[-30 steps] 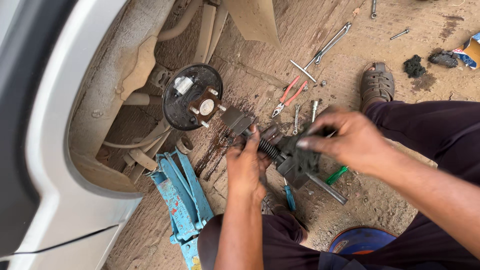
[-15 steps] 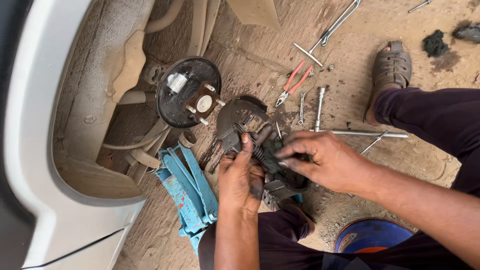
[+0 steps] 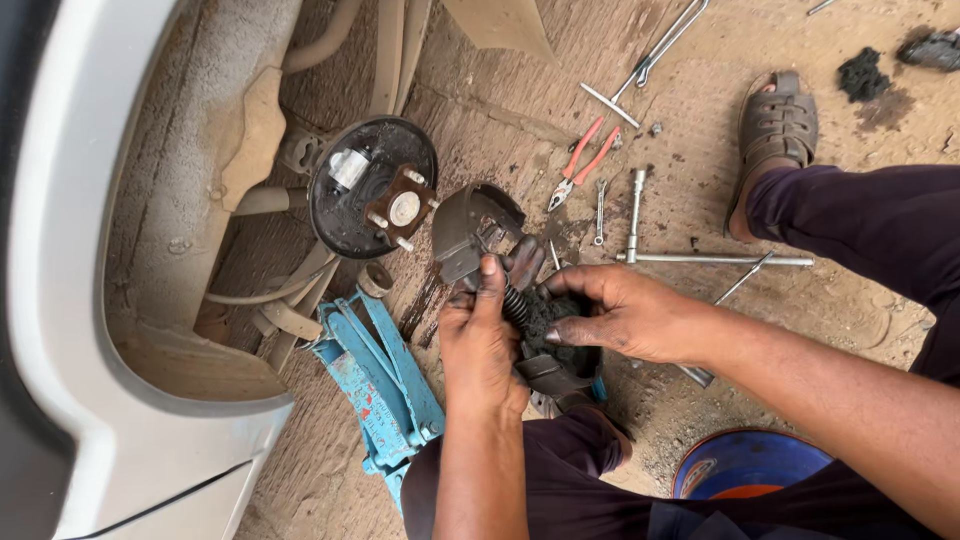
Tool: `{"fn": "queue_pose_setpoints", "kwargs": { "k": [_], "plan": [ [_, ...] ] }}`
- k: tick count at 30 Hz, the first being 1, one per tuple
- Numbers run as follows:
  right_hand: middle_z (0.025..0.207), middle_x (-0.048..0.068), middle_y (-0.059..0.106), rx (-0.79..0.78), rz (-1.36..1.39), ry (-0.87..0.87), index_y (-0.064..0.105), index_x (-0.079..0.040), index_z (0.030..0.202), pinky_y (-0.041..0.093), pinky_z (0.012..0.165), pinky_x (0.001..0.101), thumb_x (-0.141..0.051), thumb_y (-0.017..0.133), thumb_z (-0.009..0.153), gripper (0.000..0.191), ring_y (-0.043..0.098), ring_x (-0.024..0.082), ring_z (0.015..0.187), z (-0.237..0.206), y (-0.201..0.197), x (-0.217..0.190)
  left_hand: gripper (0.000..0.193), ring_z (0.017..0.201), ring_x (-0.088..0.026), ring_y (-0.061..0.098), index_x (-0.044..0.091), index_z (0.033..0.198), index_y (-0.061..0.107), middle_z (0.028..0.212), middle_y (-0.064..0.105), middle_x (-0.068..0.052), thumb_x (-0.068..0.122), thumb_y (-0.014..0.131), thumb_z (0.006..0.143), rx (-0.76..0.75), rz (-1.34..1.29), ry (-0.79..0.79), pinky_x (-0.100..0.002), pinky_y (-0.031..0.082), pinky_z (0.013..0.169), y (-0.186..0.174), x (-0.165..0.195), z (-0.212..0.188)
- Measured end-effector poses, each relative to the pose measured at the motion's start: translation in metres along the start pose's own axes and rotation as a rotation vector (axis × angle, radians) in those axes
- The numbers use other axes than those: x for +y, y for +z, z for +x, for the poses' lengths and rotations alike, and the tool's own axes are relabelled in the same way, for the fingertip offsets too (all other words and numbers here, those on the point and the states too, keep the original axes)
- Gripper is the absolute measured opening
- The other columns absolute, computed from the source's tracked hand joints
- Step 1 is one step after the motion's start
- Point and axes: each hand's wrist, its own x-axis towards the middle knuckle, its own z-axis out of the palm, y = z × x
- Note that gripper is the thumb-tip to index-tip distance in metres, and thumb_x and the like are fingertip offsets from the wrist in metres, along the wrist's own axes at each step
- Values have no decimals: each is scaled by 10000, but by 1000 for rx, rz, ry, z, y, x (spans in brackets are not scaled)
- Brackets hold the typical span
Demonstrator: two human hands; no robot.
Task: The person cleans and assembles components of a drum brake system using a cloth and pliers.
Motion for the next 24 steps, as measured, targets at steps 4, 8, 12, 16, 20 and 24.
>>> {"fn": "queue_pose_setpoints", "kwargs": {
  "k": [4,8,12,16,20,24],
  "plan": [
    [891,134,763,7,-382,83,706,-30,1159,587,755,369,-229,751,870,353,710,203,833,1,-2,4,304,978,-196,693,-18,1157,690,1106,749,-135,211,696,957,-37,50,56,-357,559,865,-5,-9,5],
    [907,151,767,5,-616,176,746,-66,1079,587,779,400,-247,811,801,338,759,248,839,-11,-1,-3,274,961,-210,677,-17,1145,694,1087,741,-164,195,703,973,3,154,18,-343,553,817,-10,-11,6],
    [1052,117,748,-46,-881,186,758,-141,1159,540,873,454,-317,885,759,455,689,290,999,-30,-12,-14,284,1121,-302,780,-29,1072,594,1133,796,-218,238,652,994,-69,197,139,-312,539,805,-9,10,3],
    [1075,61,781,285,-508,230,717,-183,1248,617,917,353,-321,813,791,487,784,222,973,-33,-13,-31,323,1100,-341,748,41,1218,608,1114,757,-217,256,588,978,-7,110,156,-374,554,781,-5,30,-8],
    [1127,153,713,321,-462,-309,731,-101,1233,579,924,415,-202,776,840,408,691,297,1052,-30,14,-34,327,1082,-331,737,-29,1214,643,1149,745,-242,229,588,1020,-107,110,223,-407,587,944,8,20,-4],
    [1039,191,637,128,-949,-490,725,-66,1157,568,841,460,-197,793,792,393,668,356,996,-42,12,-10,313,1011,-323,733,-23,1181,650,1101,741,-218,232,625,1003,-49,59,211,-445,584,919,4,16,1]
  ]
}}
